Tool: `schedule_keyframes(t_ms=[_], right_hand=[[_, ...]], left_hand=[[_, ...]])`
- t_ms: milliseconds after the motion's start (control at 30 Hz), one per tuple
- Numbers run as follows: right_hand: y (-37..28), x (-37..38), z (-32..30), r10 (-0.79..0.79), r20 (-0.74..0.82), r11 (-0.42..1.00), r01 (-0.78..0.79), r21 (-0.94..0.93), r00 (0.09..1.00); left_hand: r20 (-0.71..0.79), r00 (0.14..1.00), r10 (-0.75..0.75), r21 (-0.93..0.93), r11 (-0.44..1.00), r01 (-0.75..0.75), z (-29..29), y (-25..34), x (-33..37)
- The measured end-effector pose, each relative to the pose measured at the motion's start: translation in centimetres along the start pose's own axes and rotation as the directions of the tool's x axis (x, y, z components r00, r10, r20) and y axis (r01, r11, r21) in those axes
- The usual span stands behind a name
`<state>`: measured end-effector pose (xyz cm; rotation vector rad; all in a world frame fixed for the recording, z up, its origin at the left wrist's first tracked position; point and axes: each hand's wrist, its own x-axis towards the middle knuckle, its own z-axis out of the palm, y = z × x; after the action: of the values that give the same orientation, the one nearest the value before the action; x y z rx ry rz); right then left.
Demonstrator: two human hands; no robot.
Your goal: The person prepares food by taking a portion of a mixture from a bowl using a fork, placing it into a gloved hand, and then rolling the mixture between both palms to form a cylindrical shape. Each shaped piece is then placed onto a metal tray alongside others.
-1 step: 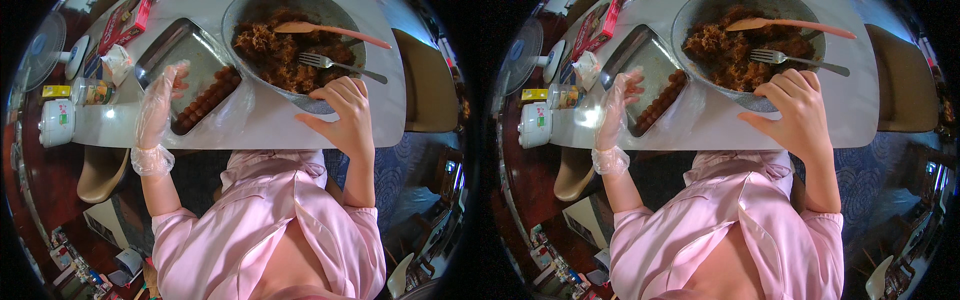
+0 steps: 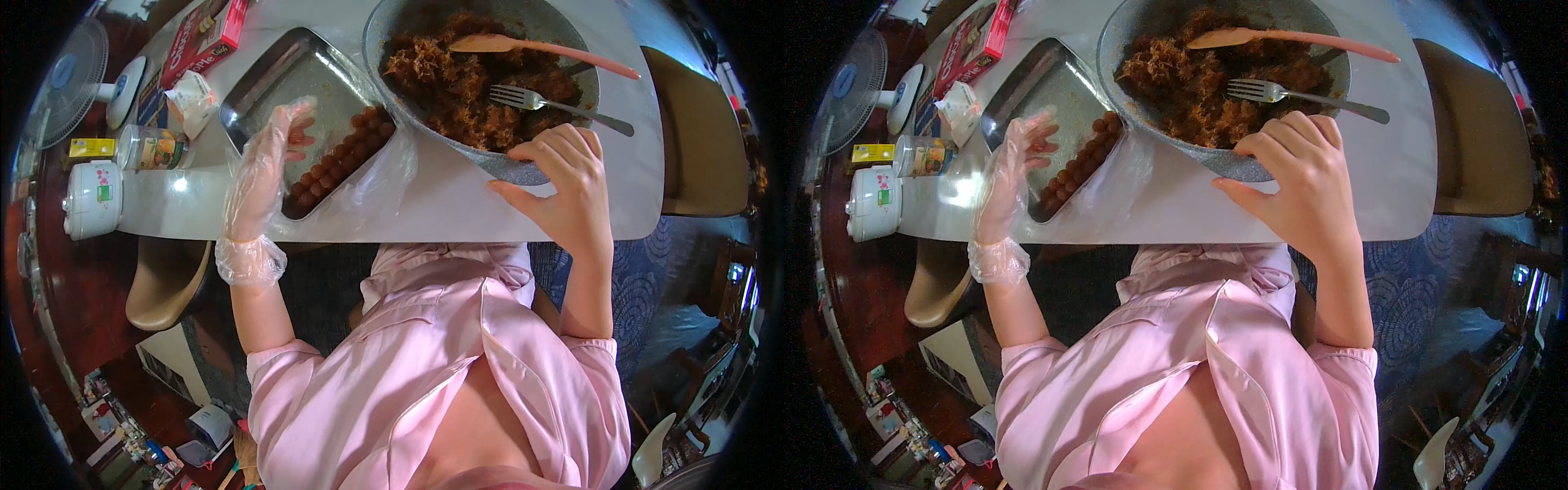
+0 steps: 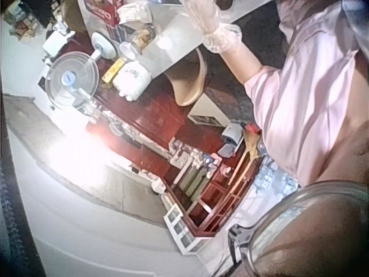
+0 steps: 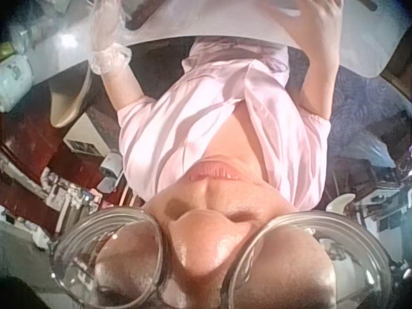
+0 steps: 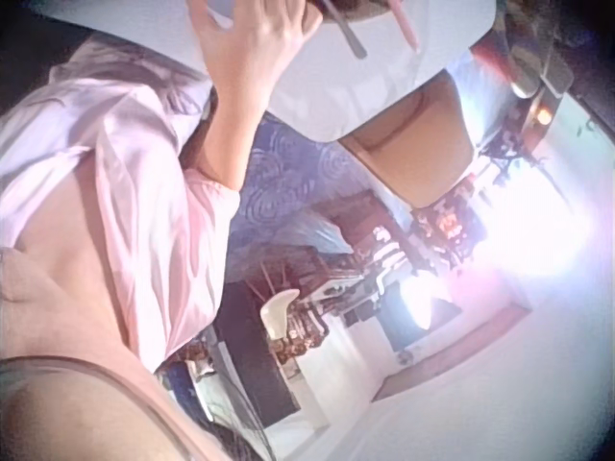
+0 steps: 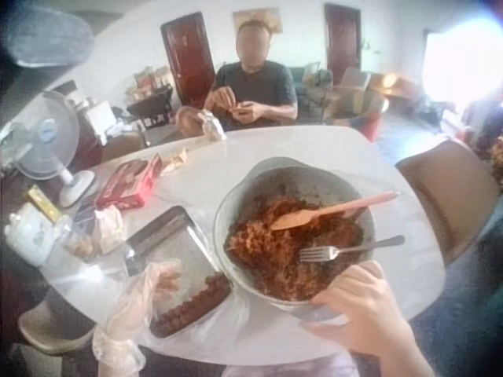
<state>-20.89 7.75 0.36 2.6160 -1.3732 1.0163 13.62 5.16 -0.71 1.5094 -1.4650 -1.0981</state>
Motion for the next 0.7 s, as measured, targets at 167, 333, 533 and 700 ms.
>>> schedule_keyframes(t_ms=[167,333,533,700], right_hand=[[0.0,-0.2,-0.4,0.046,0.035,0.998,-0.047,0.045,0.998],[-0.1,-1.0,-1.1,0.089,0.083,0.994,-0.094,0.052,0.992],[-0.5,-2.0,-1.4,0.098,0.147,0.989,-0.113,0.098,0.984],[-0.6,-2.1,-1.2,0.087,0.123,0.987,-0.103,0.127,0.989]], left_hand=[[0.236,0.967,0.098,-0.079,0.994,-0.081,1.0,-1.5,1.1],[0.323,0.945,0.060,-0.387,0.919,0.073,1.6,-1.2,0.8],[0.221,0.975,0.014,-0.349,0.935,0.066,1.5,-0.5,-0.3],[0.232,0.971,-0.057,-0.429,0.890,0.154,1.5,-1.5,0.4]])
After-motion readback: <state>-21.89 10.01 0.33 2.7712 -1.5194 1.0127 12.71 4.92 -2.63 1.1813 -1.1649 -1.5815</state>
